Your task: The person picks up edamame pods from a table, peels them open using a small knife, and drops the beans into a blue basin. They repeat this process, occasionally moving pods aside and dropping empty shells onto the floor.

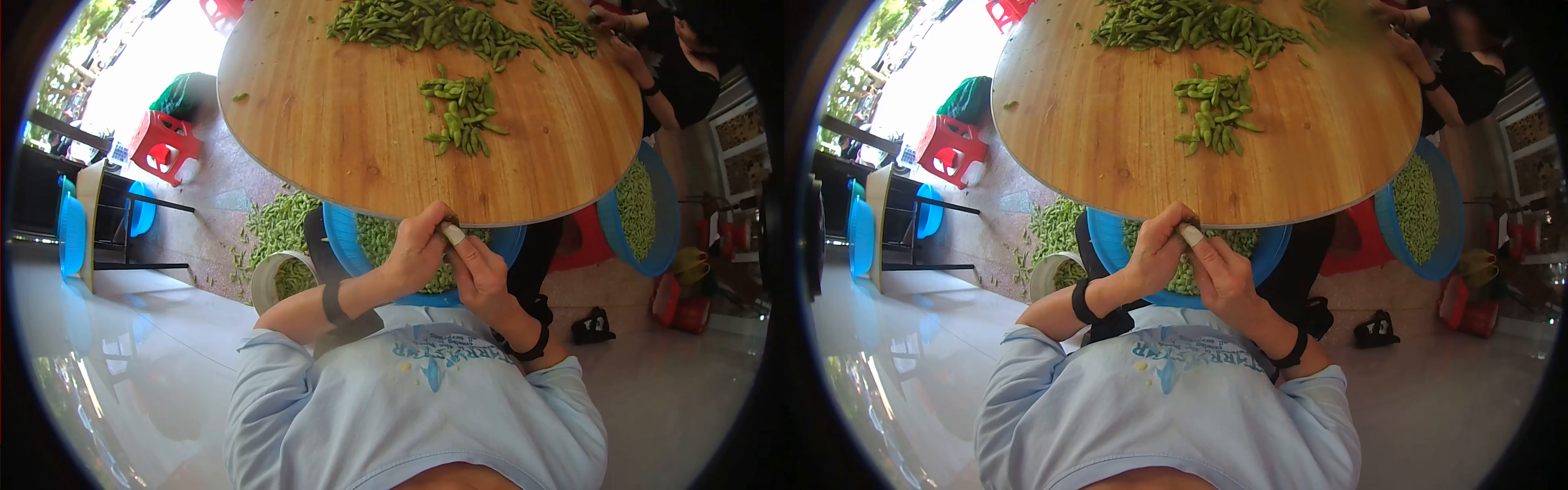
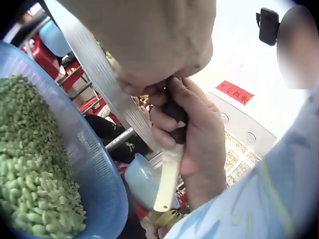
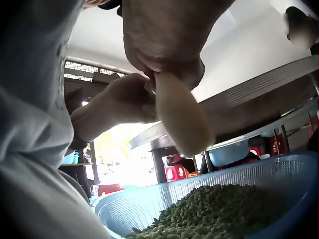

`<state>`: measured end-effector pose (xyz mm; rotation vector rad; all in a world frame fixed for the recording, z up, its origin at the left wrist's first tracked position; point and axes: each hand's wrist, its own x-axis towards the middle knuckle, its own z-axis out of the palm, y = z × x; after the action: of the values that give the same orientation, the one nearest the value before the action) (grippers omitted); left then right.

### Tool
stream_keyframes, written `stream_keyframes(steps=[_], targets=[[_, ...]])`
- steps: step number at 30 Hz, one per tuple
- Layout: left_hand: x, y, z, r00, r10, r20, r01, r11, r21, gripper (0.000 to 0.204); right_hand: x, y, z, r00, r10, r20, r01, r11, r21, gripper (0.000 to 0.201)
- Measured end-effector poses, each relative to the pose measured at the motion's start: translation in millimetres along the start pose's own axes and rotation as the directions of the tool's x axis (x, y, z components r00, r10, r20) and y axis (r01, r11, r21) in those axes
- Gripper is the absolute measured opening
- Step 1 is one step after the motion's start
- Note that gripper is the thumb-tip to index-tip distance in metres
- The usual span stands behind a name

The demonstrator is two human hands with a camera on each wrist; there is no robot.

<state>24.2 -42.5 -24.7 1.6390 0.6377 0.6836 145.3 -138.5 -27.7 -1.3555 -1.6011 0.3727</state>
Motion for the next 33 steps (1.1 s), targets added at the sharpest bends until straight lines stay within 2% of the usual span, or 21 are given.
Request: stream_keyframes(steps=[2, 3, 5, 6, 8, 9, 10, 11, 12, 14, 16, 18, 19, 21, 23, 25, 26, 28, 29, 31, 33], targets=[[2, 3, -5, 1.0, 0.0, 0.025, 0.001, 0.999, -0.039, 0.021, 5, -4, -1, 0.991, 0.115, -0.066, -0.103, 0.98, 0.172, 0.032], [0, 4, -7, 0.998, -0.014, 0.061, 0.019, 0.997, -0.079, 0.02, 5, -3, -2, 0.991, 0.114, -0.063, -0.102, 0.98, 0.171, 0.032], [-1, 4, -10, 0.997, -0.025, 0.075, 0.031, 0.997, -0.075, 0.019, 2, -1, -6, 0.952, 0.307, -0.006, -0.295, 0.921, 0.255, 0.033], [0, 5, -12, 0.996, -0.027, 0.091, 0.033, 0.997, -0.067, 0.017, 1, 1, -6, 0.952, 0.307, -0.008, -0.295, 0.921, 0.253, 0.033], [-2, 8, -18, 0.995, -0.025, 0.1, 0.027, 0.999, -0.018, 0.019, -1, 5, -6, 0.888, 0.46, 0.025, -0.429, 0.806, 0.407, 0.039], [-4, 9, -20, 0.994, -0.031, 0.107, 0.027, 0.999, 0.031, 0.021, 0, 5, -5, 0.887, 0.461, 0.023, -0.429, 0.806, 0.407, 0.039], [-7, 8, -20, 0.994, -0.033, 0.108, 0.03, 0.999, 0.031, 0.021, 1, 6, -4, 0.921, 0.389, -0.03, -0.355, 0.866, 0.353, 0.042], [-10, 7, -19, 0.996, 0.031, 0.082, -0.041, 0.99, 0.132, 0.023, 2, 6, -2, 0.947, 0.311, -0.077, -0.277, 0.915, 0.292, 0.047], [-13, 5, -19, 0.993, 0.098, 0.062, -0.11, 0.966, 0.234, 0.026, 4, 6, -1, 0.947, 0.313, -0.076, -0.279, 0.915, 0.292, 0.047], [-18, 2, -19, 0.995, 0.079, 0.062, -0.09, 0.972, 0.219, 0.028, 8, 6, 3, 0.959, 0.265, -0.096, -0.246, 0.954, 0.173, 0.047], [-21, 3, -20, 0.996, 0.064, 0.062, -0.076, 0.976, 0.205, 0.03, 14, 2, 5, 0.965, 0.246, -0.093, -0.23, 0.96, 0.159, 0.044], [-24, 8, -23, 0.982, 0.167, 0.089, -0.184, 0.952, 0.244, 0.028, 14, 3, 6, 0.97, 0.226, -0.086, -0.212, 0.966, 0.145, 0.041], [-26, 11, -28, 0.981, 0.168, 0.091, -0.186, 0.951, 0.246, 0.028, 11, 8, 7, 0.971, 0.233, -0.06, -0.222, 0.964, 0.147, 0.038], [-31, 20, -48, 0.949, 0.309, 0.057, -0.303, 0.854, 0.422, 0.029, 9, 11, 2, 0.97, 0.238, -0.038, -0.23, 0.962, 0.148, 0.035], [-40, 33, -83, 0.943, 0.331, 0.031, -0.282, 0.746, 0.603, 0.03, 5, 8, -6, 0.962, 0.266, 0.069, -0.274, 0.944, 0.185, 0.029], [-54, 38, -123, 0.976, 0.216, 0.037, -0.164, 0.61, 0.775, 0.028, 0, 11, -10, 0.963, 0.261, 0.059, -0.268, 0.949, 0.167, 0.029], [-58, 39, -132, 0.975, 0.216, 0.044, -0.17, 0.607, 0.777, 0.028, -2, 12, -10, 0.966, 0.253, 0.054, -0.258, 0.954, 0.15, 0.029], [-60, 44, -142, 0.997, 0.075, -0.005, -0.008, 0.176, 0.984, 0.025, -4, 12, -11, 0.959, 0.277, 0.064, -0.284, 0.935, 0.211, 0.029], [-54, 46, -140, 0.996, 0.085, -0.007, -0.007, 0.17, 0.985, 0.025, -3, 13, -11, 0.952, 0.295, 0.083, -0.306, 0.914, 0.267, 0.03], [-19, 56, -127, 0.986, 0.098, 0.138, -0.169, 0.523, 0.835, 0.019, 1, 13, -9, 0.958, 0.27, 0.092, -0.285, 0.918, 0.275, 0.031], [19, 49, -106, 0.959, 0.22, 0.177, -0.278, 0.616, 0.737, 0.018, 3, 10, -7, 0.962, 0.253, 0.105, -0.272, 0.922, 0.275, 0.032]])
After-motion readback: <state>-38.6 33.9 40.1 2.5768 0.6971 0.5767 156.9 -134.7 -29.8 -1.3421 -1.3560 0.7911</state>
